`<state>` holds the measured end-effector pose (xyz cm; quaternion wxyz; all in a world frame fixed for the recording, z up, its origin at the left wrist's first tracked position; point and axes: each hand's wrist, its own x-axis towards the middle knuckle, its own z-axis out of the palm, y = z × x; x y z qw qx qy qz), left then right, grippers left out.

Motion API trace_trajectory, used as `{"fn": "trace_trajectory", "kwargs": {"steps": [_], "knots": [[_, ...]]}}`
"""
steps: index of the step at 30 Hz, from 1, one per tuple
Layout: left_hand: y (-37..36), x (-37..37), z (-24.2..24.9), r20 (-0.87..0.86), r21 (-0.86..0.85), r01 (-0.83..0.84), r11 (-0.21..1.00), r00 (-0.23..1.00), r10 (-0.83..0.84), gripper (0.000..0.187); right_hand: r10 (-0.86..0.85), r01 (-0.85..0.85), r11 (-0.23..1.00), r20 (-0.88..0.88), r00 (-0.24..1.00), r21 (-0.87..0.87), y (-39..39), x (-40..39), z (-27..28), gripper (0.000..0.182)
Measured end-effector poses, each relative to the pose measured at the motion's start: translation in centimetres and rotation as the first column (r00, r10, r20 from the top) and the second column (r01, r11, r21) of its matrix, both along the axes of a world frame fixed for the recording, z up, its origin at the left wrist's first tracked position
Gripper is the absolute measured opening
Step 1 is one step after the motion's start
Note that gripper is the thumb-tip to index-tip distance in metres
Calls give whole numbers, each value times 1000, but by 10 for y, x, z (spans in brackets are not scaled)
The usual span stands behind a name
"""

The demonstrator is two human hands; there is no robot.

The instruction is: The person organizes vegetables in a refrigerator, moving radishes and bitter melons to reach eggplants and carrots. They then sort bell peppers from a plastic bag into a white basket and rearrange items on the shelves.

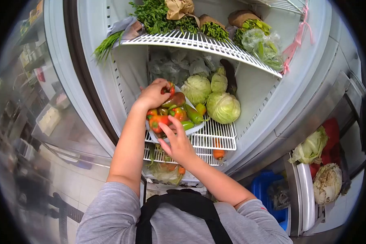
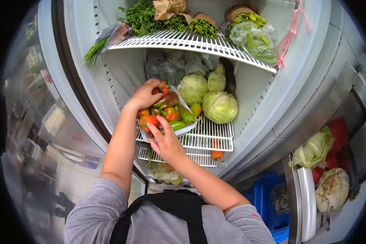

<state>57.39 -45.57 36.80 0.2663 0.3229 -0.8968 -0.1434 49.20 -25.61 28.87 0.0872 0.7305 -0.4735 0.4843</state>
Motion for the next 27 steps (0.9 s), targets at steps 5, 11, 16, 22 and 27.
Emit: {"fn": "trace_trajectory", "kwargs": {"steps": [5,11,16,22,27], "knots": [[20,16,-1,-178,80,-101,992,977,114,44,-149,105,977,-251,956,-183,7,-18,-11,62],[10,11,-17,-364,219,57,974,931,28,47,-186,146,973,-228,956,-179,4,-8,2,60],[13,21,-16,-636,263,329,907,766,-94,44,-104,127,988,-237,966,85,-7,1,36,47],[24,35,-25,-687,332,362,871,726,-40,45,-178,127,957,182,967,261,-20,-21,70,34],[61,51,-27,-430,17,-18,1000,903,23,48,-191,151,933,93,977,328,-33,-19,64,32]]}}
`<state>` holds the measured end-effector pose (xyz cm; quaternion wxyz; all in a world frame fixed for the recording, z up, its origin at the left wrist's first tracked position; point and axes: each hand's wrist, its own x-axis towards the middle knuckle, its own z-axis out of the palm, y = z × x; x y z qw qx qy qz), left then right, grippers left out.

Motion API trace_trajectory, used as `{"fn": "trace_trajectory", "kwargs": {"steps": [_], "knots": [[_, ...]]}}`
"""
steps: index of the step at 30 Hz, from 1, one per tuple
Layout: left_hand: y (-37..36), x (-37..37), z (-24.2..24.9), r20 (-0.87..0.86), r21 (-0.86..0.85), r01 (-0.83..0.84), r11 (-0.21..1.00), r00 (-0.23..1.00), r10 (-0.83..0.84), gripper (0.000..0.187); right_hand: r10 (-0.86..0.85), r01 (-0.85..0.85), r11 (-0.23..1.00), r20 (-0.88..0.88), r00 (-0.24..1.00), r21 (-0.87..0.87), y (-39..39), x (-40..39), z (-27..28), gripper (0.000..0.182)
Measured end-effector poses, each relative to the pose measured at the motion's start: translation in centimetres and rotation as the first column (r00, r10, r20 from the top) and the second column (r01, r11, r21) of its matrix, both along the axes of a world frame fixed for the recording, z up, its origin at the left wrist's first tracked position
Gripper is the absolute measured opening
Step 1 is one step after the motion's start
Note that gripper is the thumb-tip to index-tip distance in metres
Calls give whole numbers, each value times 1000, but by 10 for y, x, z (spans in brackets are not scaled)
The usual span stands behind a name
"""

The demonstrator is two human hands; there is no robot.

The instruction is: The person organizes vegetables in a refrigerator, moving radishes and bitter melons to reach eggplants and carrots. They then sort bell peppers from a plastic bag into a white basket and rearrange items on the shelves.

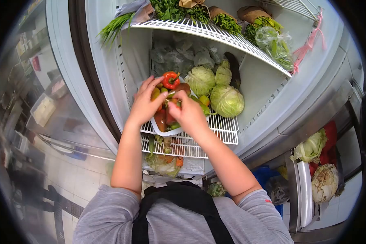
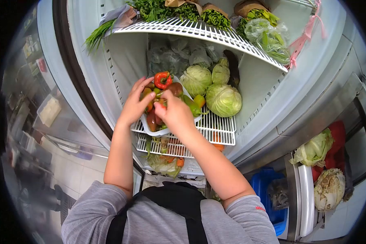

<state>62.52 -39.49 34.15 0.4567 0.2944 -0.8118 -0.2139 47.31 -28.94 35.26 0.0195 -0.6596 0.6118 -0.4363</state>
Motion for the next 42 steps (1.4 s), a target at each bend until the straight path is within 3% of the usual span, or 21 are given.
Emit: {"fn": "trace_trajectory", "kwargs": {"steps": [1,2,5,7,9,12,13,15,19,21,22,25,27,28,29,31,32,35,37,39,42], "knots": [[4,1,-2,-2,10,5,1000,1000,-5,48,11,-14,998,-49,999,-54,-3,7,-10,32],[8,3,-5,-47,67,93,993,995,-90,47,-20,23,999,-132,991,22,1,16,-11,35],[3,4,-22,-152,145,253,957,961,-231,43,16,-13,1000,-130,991,26,4,23,-15,36],[4,2,-23,-188,96,220,971,962,-199,40,26,-25,1000,-117,993,7,6,18,-20,38],[6,0,-25,-246,26,147,989,960,-136,36,127,-134,980,-60,990,-146,12,14,-20,42],[11,-7,-27,-334,15,69,998,941,-60,32,-12,8,999,-76,997,-53,29,25,-27,45],[11,-10,-32,-377,30,80,996,924,-62,31,-45,36,987,-53,998,-158,22,23,-35,42],[13,-18,-43,-389,34,2,999,921,11,29,-108,125,986,-147,983,106,17,20,-21,42],[21,-24,-43,-457,21,-40,999,888,45,29,-86,83,996,-252,964,-20,24,19,-19,55],[19,-23,-45,-433,2,-51,999,900,47,32,-147,65,962,-304,941,-265,42,8,-4,61],[22,-23,-44,-457,54,-111,992,881,123,34,-223,155,959,-295,929,-236,59,-1,9,59],[13,-26,-57,-461,178,-167,970,857,232,39,-484,463,824,20,875,-327,57,-49,-22,53],[7,-35,-68,-747,341,207,917,652,130,40,-290,310,950,267,919,-32,39,-57,-45,50],[7,-37,-72,-697,339,150,929,704,141,41,-382,377,919,-22,924,-111,35,-41,-53,47],[10,-39,-71,-693,345,148,927,706,145,41,-382,363,921,-139,914,-143,36,-22,-47,46],[19,-40,-68,-586,312,37,949,794,162,42,-295,258,951,-253,921,-169,30,-2,-47,49],[17,-40,-71,-635,303,87,949,761,133,42,-201,150,970,-284,937,-190,25,-1,-48,46],[8,-42,-79,-724,309,185,933,682,105,42,-184,139,971,-238,954,-196,30,-12,-45,40],[13,-39,-74,-664,282,51,958,731,156,42,-147,120,961,-91,985,-248,31,-24,-59,38],[32,-34,-62,-625,199,-134,971,746,231,43,-154,124,946,-80,985,-299,37,-25,-59,38],[49,-26,-51,-590,-100,-148,984,805,61,58,-164,98,897,-118,979,-430,48,-18,-60,43]]}}
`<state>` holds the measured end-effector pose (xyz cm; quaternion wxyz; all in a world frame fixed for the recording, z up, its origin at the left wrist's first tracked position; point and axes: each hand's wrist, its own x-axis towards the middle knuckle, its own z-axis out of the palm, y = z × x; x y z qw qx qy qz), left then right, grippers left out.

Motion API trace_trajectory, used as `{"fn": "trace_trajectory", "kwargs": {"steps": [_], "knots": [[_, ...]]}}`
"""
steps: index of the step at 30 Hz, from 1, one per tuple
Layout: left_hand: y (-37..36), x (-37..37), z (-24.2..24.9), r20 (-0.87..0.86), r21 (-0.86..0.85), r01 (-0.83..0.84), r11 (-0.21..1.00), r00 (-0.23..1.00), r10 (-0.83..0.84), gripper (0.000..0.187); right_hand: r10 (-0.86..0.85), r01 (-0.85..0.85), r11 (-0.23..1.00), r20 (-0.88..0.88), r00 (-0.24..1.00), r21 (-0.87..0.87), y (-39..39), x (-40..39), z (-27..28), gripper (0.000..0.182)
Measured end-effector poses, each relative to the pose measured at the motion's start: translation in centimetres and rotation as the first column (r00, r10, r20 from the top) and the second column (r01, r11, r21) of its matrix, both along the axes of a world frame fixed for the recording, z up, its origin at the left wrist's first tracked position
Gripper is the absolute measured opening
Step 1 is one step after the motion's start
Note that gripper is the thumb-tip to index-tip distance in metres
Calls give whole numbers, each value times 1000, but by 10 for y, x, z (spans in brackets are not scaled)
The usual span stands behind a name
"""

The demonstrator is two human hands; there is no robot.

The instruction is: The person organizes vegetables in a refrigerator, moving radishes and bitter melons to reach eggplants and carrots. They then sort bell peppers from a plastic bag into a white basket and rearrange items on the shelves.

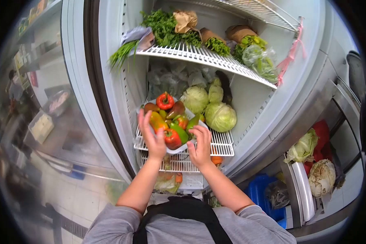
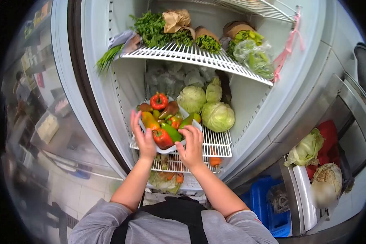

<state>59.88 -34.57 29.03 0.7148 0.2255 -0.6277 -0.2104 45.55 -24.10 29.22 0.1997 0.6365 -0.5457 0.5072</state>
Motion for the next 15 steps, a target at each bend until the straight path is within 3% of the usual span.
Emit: {"fn": "trace_trajectory", "kwargs": {"steps": [1,3,5,7,9,11,12,14,15], "knots": [[0,0,-2,115,-97,34,995,993,-22,65,7,-7,1000,4,1000,15,1,2,-8,43],[8,-3,11,359,-4,-15,1000,933,16,71,97,-93,995,-256,962,27,0,3,-23,54],[3,-6,3,351,-1,-28,1000,936,27,69,80,-86,996,-241,967,-18,-7,11,-38,61],[-4,-3,-1,203,-62,67,996,978,-54,66,51,-63,997,-212,976,-52,-12,11,-45,61],[-19,4,-11,139,-65,20,998,990,-11,60,62,-72,996,-179,982,-52,-12,9,-41,59],[-47,13,-27,-62,233,61,971,997,-47,63,94,-101,994,-161,982,-36,-3,-1,-43,57],[-59,14,-35,-57,223,65,973,997,-53,63,92,-104,991,-151,984,-78,5,-5,-43,56],[-72,13,-49,-421,319,486,814,842,-337,68,15,-28,987,-82,997,-157,27,-22,-61,66],[-69,11,-47,-424,309,489,816,839,-342,68,-50,47,982,-12,999,-185,38,-27,-71,75]]}}
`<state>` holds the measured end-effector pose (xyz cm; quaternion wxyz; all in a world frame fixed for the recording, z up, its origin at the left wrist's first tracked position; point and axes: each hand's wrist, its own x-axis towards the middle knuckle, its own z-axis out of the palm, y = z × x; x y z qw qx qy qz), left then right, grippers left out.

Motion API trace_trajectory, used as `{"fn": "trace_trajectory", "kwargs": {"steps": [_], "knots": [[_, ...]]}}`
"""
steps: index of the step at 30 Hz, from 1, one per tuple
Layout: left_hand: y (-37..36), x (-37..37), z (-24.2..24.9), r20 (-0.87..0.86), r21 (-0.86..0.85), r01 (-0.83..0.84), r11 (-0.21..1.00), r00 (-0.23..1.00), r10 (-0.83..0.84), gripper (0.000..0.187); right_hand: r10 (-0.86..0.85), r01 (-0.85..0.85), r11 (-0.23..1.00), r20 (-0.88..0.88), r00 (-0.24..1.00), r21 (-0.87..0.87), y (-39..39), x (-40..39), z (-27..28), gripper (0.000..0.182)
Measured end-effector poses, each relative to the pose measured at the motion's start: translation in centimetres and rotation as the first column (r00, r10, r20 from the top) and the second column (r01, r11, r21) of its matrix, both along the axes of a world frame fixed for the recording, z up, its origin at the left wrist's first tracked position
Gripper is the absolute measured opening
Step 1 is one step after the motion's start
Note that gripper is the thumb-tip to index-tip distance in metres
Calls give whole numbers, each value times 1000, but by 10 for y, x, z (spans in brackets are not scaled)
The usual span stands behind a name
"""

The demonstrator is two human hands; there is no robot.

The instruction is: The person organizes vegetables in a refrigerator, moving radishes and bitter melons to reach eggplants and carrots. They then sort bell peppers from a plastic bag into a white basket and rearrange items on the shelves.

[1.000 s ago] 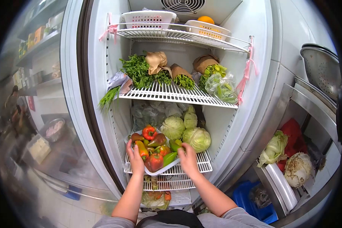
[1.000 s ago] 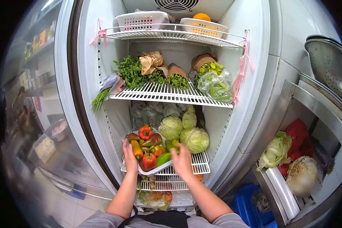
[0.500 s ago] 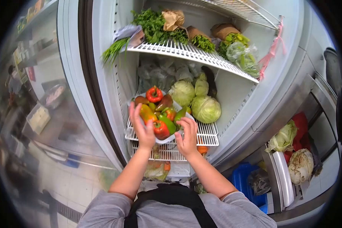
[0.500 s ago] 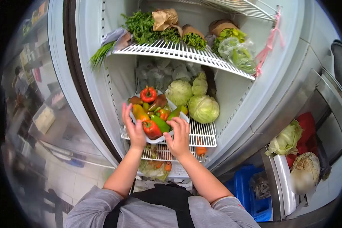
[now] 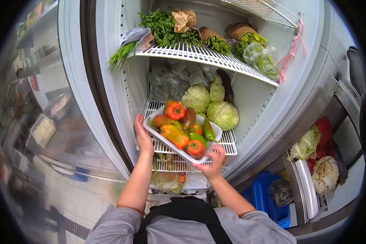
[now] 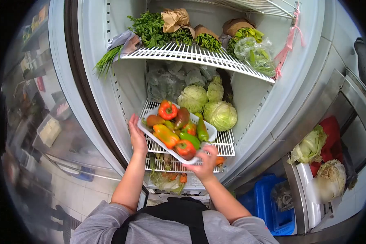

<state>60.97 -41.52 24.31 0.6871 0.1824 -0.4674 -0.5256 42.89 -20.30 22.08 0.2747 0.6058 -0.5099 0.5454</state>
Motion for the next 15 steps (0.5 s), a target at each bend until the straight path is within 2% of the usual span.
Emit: {"fn": "trace_trajectory", "kwargs": {"steps": [1,2,3,4,5,6,7,8,10,12,13,15], "knots": [[7,-3,2,-104,149,92,985,992,-77,71,0,0,1000,-10,1000,-6,4,-1,-8,75],[12,-5,-1,-214,286,196,938,967,-137,73,113,-103,993,275,955,-49,9,-1,-12,86],[12,-8,-5,-263,349,288,892,943,-201,74,222,-187,975,532,817,-120,13,0,-16,99],[11,-6,-6,-266,343,292,893,942,-205,74,223,-185,975,527,820,-124,18,-2,-19,99],[11,-3,-3,-222,326,486,811,873,-434,72,268,-300,952,627,731,-57,23,-3,-16,105],[14,-2,-2,-167,320,655,684,750,-640,70,291,-415,910,722,628,-6,27,-3,-12,113],[16,-5,-7,-181,331,631,702,772,-609,62,189,-347,936,734,652,68,29,-5,-9,103],[25,-1,-9,-170,376,641,669,757,-631,59,197,-337,940,729,656,48,33,-8,-12,103],[34,6,-20,-124,353,695,627,699,-705,61,34,-232,952,681,731,202,45,-16,-26,96],[49,17,-17,-26,366,698,615,669,-743,63,110,-317,937,739,665,147,64,-14,-22,93],[53,21,-19,9,300,707,641,670,-743,59,97,-292,943,707,700,159,77,-9,-7,91],[54,32,-19,145,123,807,577,560,-815,86,67,-254,952,688,722,173,108,6,30,88]]}}
